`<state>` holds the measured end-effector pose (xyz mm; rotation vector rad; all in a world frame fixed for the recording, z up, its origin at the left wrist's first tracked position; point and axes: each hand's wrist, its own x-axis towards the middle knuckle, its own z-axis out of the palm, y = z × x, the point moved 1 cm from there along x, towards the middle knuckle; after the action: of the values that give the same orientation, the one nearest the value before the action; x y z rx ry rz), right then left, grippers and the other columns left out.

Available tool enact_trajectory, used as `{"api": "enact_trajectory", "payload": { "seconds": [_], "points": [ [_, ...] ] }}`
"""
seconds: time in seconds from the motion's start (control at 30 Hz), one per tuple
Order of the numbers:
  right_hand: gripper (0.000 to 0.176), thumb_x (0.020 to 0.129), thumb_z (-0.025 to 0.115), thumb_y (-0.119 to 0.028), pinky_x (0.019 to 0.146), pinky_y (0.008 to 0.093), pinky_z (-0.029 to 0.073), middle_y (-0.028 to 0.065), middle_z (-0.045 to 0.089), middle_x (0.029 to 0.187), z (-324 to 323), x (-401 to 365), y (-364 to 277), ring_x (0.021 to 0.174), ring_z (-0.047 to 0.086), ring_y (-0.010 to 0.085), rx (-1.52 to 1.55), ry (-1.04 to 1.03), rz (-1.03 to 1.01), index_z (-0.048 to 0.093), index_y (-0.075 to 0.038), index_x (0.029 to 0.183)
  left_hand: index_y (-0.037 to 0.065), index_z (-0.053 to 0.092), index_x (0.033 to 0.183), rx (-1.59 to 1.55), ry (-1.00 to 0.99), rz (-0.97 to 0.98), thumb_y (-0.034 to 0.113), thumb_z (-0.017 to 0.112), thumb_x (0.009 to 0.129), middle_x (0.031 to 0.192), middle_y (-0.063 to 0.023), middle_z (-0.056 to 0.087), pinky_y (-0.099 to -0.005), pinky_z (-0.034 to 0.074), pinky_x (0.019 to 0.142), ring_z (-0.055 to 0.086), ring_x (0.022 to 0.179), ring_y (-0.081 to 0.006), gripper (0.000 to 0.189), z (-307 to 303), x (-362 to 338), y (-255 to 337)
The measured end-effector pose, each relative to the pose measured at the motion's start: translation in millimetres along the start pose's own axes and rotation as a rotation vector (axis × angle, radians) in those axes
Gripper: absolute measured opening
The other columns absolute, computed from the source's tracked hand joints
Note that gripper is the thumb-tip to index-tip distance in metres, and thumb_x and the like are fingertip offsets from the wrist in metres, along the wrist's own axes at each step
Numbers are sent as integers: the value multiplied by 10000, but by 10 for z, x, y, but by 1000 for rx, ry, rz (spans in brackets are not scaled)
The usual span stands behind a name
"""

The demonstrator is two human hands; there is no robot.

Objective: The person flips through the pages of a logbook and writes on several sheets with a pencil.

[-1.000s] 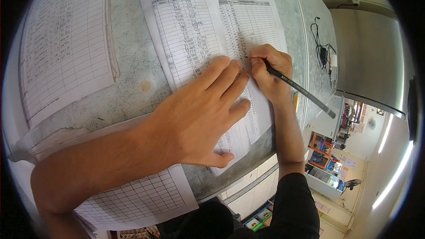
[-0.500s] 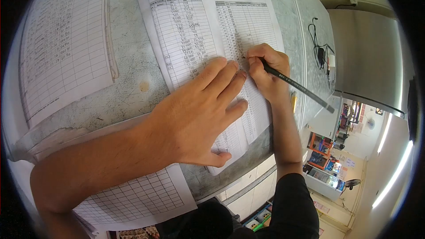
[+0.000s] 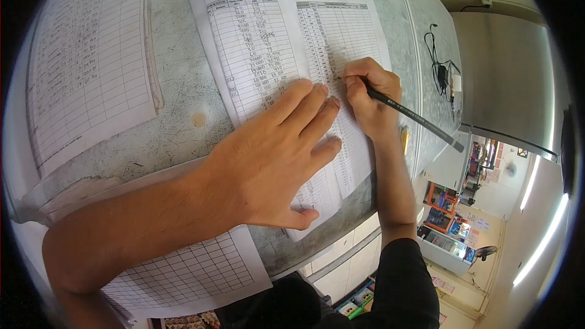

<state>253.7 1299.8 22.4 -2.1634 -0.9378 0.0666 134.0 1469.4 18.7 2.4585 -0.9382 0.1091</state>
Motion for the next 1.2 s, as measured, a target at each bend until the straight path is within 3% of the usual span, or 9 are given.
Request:
{"api": "enact_trajectory", "payload": {
  "seconds": [0.2, 0.3, 0.43, 0.53, 0.67, 0.77, 0.9, 1.2],
  "points": [
    [46, 760, 550, -6, 485, 232, 388, 36, 531, 584, -23, 0, -37, 524, 490, 69, -67, -54, 39, 581, -6, 794, 47, 591, 1193, 15, 13, -7, 632, 606, 730, 1330, -261, 450, -467, 201, 1101, 372, 1280, -366, 746, 24, -15, 16],
    [52, 771, 526, 2, 504, 217, 381, 23, 546, 623, -26, -3, -31, 546, 469, 57, 23, -16, 85, 578, -1, 778, 54, 591, 1197, 77, -17, 19, 594, 581, 768, 1337, -256, 448, -446, 193, 1114, 365, 1292, -354, 689, 45, -14, 49],
    [75, 783, 498, 43, 524, 194, 348, 11, 555, 719, -52, -26, 85, 563, 415, 45, 409, 184, 171, 558, -3, 777, 53, 589, 1205, 71, 6, 108, 530, 553, 804, 1330, -243, 466, -438, 202, 1115, 395, 1270, -352, 625, 67, -31, 74],
    [84, 791, 492, 54, 522, 189, 344, 7, 554, 722, -58, -25, 81, 568, 415, 33, 437, 187, 176, 553, -2, 803, 48, 592, 1199, 55, -1, 111, 521, 560, 797, 1323, -243, 472, -438, 214, 1111, 407, 1257, -354, 621, 90, -23, 65],
    [78, 785, 512, 50, 513, 180, 347, 4, 558, 720, -54, -56, 65, 573, 434, 18, 366, 159, 114, 560, 0, 822, 41, 603, 1176, 6, 24, 106, 513, 578, 782, 1314, -246, 479, -442, 230, 1105, 409, 1254, -360, 615, 107, -37, 58],
    [68, 776, 523, 41, 502, 189, 362, 7, 570, 690, -55, -81, 6, 559, 458, 29, 353, 89, 109, 569, -3, 799, 34, 609, 1162, -27, 35, 103, 508, 591, 774, 1308, -253, 483, -446, 240, 1100, 415, 1251, -367, 614, 109, -47, 54],
    [76, 736, 515, 44, 479, 210, 375, 10, 557, 600, -19, -71, -80, 522, 483, 48, 90, 88, 32, 570, -7, 741, 24, 610, 1154, -66, 61, 109, 501, 603, 766, 1305, -258, 484, -449, 247, 1098, 420, 1245, -375, 615, 110, -47, 50],
    [49, 733, 535, 7, 480, 245, 391, 54, 531, 573, -6, -66, -25, 499, 496, 101, -25, 40, -9, 572, -14, 757, 20, 603, 1160, -85, 61, 109, 492, 616, 755, 1306, -259, 480, -453, 239, 1101, 406, 1257, -375, 622, 92, -29, 48]
  ]
}}
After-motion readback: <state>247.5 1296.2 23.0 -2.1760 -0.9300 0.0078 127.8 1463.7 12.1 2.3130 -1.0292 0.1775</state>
